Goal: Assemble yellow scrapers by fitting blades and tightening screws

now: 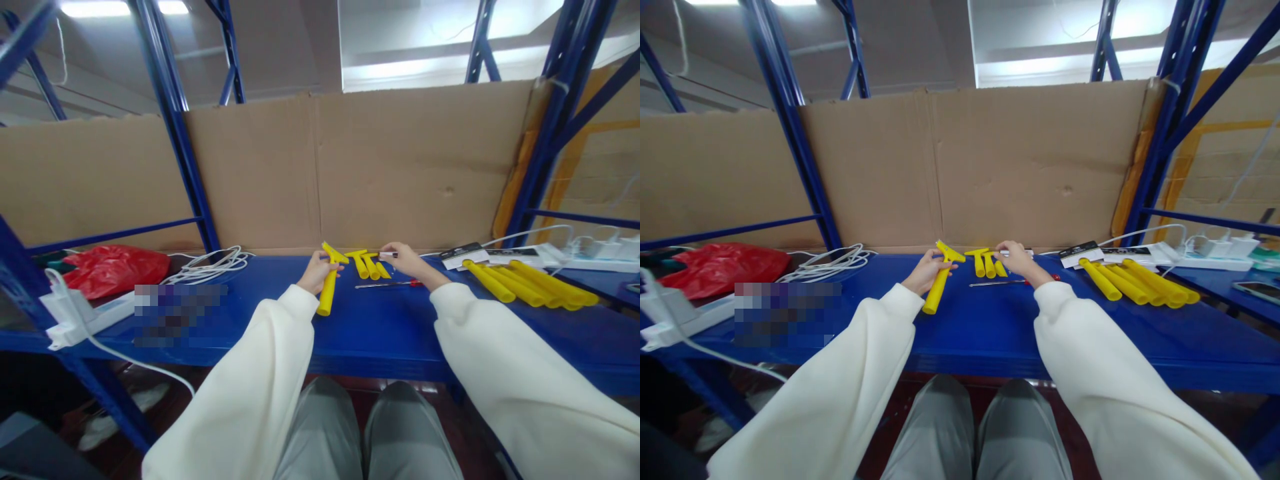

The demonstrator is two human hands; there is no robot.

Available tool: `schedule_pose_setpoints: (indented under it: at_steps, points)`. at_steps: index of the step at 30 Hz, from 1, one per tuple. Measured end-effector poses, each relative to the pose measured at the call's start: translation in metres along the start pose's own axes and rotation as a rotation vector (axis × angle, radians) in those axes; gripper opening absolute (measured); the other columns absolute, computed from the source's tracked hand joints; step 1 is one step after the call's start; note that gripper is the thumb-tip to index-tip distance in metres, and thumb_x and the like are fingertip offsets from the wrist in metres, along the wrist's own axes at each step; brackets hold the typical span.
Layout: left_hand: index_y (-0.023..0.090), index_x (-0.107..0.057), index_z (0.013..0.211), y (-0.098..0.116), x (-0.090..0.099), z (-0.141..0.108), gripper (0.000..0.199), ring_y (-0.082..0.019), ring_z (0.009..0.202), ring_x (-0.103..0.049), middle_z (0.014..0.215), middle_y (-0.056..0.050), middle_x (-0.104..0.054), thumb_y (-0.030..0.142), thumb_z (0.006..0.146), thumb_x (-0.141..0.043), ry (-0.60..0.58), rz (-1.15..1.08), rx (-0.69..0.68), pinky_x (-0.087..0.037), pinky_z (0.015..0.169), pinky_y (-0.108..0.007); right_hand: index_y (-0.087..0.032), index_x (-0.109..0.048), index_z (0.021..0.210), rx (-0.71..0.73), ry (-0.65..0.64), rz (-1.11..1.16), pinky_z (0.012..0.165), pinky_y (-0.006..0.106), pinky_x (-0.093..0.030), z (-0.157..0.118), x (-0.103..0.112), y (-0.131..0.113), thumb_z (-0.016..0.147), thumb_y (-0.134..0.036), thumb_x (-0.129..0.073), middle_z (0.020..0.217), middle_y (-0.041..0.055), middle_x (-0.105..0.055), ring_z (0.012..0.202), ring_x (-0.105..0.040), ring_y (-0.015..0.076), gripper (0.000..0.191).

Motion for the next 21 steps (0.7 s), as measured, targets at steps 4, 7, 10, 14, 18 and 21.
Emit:
schedule_pose_setpoints:
  at_steps: [4, 7, 10, 14, 18, 21]
  points:
    - [0.021, -0.038, 0.090, 0.003, 0.018, 0.006, 0.045, -0.009, 0.052, -0.062, 0.072, 0.004, -0.061, -0.012, 0.071, -0.061, 0.096, 0.005, -0.025, -0.050, 0.051, -0.019, -0.024, -0.075, 0.086, -0.061, -0.040, -0.241, 0.088, 0.049, -0.049, -0.017, 0.036, 0.042, 0.082, -0.042, -0.061, 0.103, 0.0099, -0.074, 0.103, -0.063, 0.0320, 0.023]
    - [0.021, -0.040, 0.092, 0.001, 0.026, 0.008, 0.044, -0.010, 0.054, -0.063, 0.071, 0.004, -0.061, -0.011, 0.071, -0.062, 0.114, 0.022, -0.030, -0.053, 0.054, -0.021, -0.023, -0.077, 0.083, -0.067, -0.061, -0.306, 0.082, 0.044, -0.052, -0.030, 0.050, 0.068, 0.081, -0.044, -0.060, 0.094, 0.0103, -0.075, 0.096, -0.065, 0.0314, 0.026]
    - [0.021, -0.042, 0.094, -0.003, 0.029, 0.008, 0.046, -0.009, 0.053, -0.062, 0.069, 0.006, -0.059, -0.009, 0.070, -0.066, 0.126, 0.068, -0.023, -0.055, 0.053, -0.021, -0.023, -0.078, 0.082, -0.006, -0.163, -0.250, 0.082, 0.041, -0.053, -0.037, 0.052, 0.080, 0.078, -0.048, -0.063, 0.092, 0.0095, -0.075, 0.093, -0.067, 0.0296, 0.028]
    - [0.019, -0.045, 0.092, -0.005, 0.029, 0.005, 0.047, -0.008, 0.052, -0.061, 0.070, 0.006, -0.058, -0.011, 0.066, -0.068, 0.135, 0.125, -0.034, -0.055, 0.054, -0.021, -0.022, -0.079, 0.084, 0.027, -0.331, -0.155, 0.089, 0.040, -0.052, -0.043, 0.042, 0.076, 0.073, -0.048, -0.067, 0.098, 0.0101, -0.075, 0.095, -0.068, 0.0292, 0.030]
    - [0.018, -0.046, 0.088, -0.004, 0.026, 0.002, 0.045, -0.009, 0.053, -0.062, 0.071, 0.005, -0.058, -0.015, 0.064, -0.065, 0.117, 0.145, -0.042, -0.057, 0.058, -0.026, -0.022, -0.078, 0.082, -0.010, -0.404, -0.146, 0.082, 0.039, -0.055, -0.047, 0.034, 0.067, 0.069, -0.045, -0.072, 0.092, 0.0091, -0.076, 0.086, -0.070, 0.0287, 0.026]
    - [0.017, -0.046, 0.088, -0.004, 0.025, 0.000, 0.046, -0.010, 0.053, -0.062, 0.068, 0.006, -0.059, -0.015, 0.062, -0.065, 0.091, 0.172, -0.021, -0.057, 0.058, -0.027, -0.023, -0.076, 0.078, 0.016, -0.391, -0.124, 0.077, 0.037, -0.055, -0.049, 0.034, 0.061, 0.068, -0.045, -0.072, 0.086, 0.0075, -0.076, 0.080, -0.070, 0.0270, 0.024]
Point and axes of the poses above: each hand's wrist, its own z-axis towards the middle knuckle, its own x-axis out of the back of the hand, y = z × x, the point moved 3 cm from there along z, towards the middle knuckle
